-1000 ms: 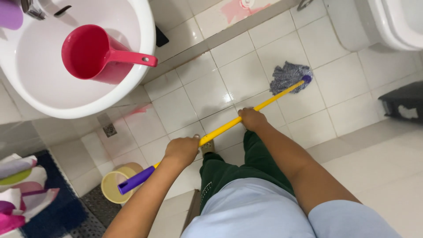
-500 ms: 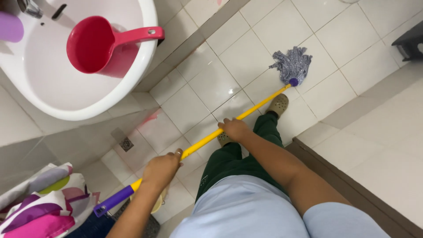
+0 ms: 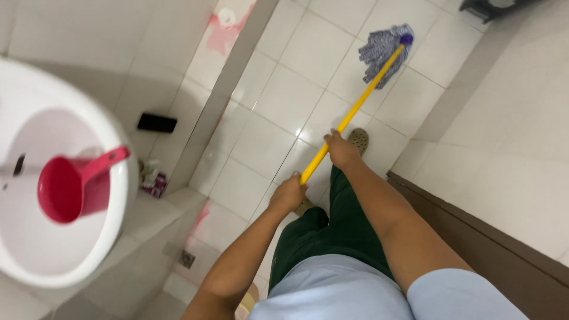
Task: The person mops a tiled bathroom floor using a mop and a bucket of soapy water. They repeatedly dip the mop into the bucket, wring it out by hand, and clean the floor around a toilet and a trash bin. The person also moves the trash bin to clean underneath it.
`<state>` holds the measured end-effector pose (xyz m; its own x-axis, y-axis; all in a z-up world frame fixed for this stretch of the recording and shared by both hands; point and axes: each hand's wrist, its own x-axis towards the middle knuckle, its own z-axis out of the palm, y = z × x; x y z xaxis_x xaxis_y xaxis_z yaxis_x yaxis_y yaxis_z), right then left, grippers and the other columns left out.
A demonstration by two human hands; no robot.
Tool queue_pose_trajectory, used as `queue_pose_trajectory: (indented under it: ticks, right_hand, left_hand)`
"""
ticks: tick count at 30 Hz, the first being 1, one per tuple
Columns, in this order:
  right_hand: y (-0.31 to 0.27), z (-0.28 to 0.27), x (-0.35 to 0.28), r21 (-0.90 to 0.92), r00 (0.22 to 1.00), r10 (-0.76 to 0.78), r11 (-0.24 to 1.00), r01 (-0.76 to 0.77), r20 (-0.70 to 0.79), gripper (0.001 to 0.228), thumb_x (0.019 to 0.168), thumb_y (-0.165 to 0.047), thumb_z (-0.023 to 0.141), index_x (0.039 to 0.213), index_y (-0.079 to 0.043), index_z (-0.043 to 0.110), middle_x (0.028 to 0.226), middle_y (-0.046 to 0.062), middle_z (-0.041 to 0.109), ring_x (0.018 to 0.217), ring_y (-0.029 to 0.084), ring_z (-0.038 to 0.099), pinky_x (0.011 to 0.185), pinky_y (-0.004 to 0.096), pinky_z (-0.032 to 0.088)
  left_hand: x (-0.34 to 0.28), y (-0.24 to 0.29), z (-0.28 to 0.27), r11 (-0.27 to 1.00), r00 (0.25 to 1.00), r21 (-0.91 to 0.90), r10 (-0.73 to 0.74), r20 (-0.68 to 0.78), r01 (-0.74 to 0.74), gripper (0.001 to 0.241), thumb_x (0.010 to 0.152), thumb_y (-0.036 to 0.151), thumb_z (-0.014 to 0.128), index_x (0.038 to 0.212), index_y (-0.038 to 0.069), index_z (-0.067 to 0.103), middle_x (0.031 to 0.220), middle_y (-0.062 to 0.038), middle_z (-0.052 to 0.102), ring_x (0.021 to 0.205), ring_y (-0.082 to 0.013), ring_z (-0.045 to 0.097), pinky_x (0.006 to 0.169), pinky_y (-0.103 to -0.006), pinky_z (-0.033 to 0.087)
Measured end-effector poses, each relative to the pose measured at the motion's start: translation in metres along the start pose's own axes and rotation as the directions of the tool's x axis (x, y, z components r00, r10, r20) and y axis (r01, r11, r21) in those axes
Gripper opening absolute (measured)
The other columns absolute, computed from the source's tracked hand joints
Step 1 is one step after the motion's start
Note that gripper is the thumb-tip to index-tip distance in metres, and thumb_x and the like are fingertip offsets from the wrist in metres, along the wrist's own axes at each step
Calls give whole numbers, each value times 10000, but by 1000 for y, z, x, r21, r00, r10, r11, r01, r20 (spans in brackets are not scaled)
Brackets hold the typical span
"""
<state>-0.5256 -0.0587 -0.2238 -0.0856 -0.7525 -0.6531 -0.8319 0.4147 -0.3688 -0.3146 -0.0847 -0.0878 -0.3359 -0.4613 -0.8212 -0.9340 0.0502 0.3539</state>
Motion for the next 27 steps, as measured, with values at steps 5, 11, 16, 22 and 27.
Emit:
queue_pose_trajectory:
  ticks: [5, 11, 16, 22, 27]
  right_hand:
    - [74, -76, 23, 380, 920, 89, 922, 69, -382, 693, 878, 75, 558, 1532, -122, 441, 1698, 156, 108, 1415, 359, 461, 1052, 399, 489]
    - [242, -146, 37, 950, 902, 307, 28, 311, -304, 695, 929, 29, 512, 1579, -217, 493, 1353, 112, 645, 1101, 208, 635, 882, 313, 542]
    - [274, -280, -49, 1000, 910, 414, 7, 17, -19, 667, 1027, -471, 592, 1561, -136, 378, 1245, 64, 581, 970, 210, 625, 711, 404, 578]
    - [276, -358, -114, 983, 874, 450, -97, -158, 185, 893, 934, -607, 540, 1600, -184, 124, 1311, 111, 586, 829, 219, 714, 601, 415, 592]
    - [312, -319, -122, 975, 830, 514, -67, -214, 217, 838, 1001, -692, 481, 1566, -78, 403, 1148, 176, 583, 628, 218, 528, 523, 377, 484]
  left_hand:
    - [168, 115, 36, 938, 960, -235, 217, -176, -256, 396, 943, 292, 663, 1144, -45, 616, 987, -283, 718, 913, -417, 708, 788, -492, 551]
    - [247, 340, 45, 649, 996, -760, 81, 22, -36, 283, 1027, 232, 613, 1066, -35, 528, 715, -148, 563, 472, -209, 509, 353, -363, 398]
    - [292, 460, 78, 618, 990, -786, 120, 68, -21, 355, 1006, 275, 613, 1026, -74, 549, 769, -160, 640, 550, -248, 636, 421, -407, 501]
    - [288, 530, 88, 763, 914, -644, 225, 337, 49, 410, 955, 310, 594, 1170, -12, 457, 931, -196, 670, 725, -292, 692, 581, -462, 579]
    - [289, 553, 76, 976, 826, -154, 210, 522, -151, 492, 966, 415, 604, 1182, -13, 496, 905, -204, 715, 679, -279, 684, 600, -446, 544]
